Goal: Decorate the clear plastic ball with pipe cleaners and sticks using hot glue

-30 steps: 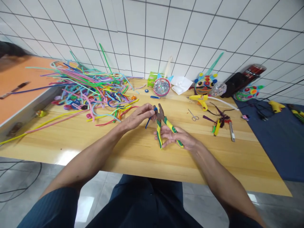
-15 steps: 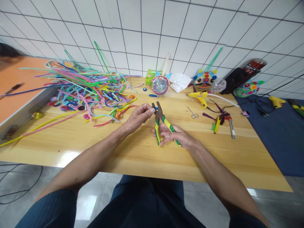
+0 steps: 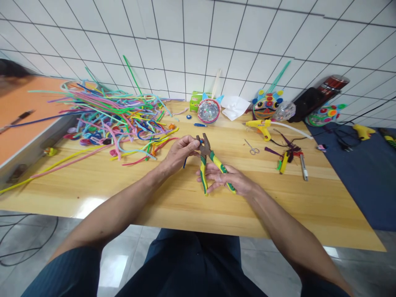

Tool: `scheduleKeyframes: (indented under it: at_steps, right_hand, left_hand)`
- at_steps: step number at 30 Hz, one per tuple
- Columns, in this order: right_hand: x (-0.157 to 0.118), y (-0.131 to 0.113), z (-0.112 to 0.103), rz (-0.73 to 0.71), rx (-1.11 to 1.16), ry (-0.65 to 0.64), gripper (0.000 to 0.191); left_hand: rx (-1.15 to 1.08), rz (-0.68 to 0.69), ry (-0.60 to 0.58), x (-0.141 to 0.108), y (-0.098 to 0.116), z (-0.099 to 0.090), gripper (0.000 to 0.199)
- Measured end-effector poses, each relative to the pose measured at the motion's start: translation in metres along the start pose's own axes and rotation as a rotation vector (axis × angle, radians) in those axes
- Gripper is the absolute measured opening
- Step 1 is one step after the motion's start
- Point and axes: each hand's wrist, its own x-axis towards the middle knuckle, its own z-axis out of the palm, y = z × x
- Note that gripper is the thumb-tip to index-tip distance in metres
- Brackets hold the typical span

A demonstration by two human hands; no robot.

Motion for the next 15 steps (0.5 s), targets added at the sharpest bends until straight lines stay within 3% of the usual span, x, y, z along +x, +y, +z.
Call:
scheduleKeyframes:
  at_steps: [6,15]
  right_hand:
    - [0.0,0.004,-0.003,-0.006,0.01,-0.023,0.059]
    - [0.0,0.005,0.0,0.013,0.068,-0.082,0.06]
  left_hand:
    - [-0.04,-0.053,-0.058,-0.002,-0.001,-0.003,0.067]
    - [-0.083,-0.098,-0.233,0.0,0.006,-0.017,0.054]
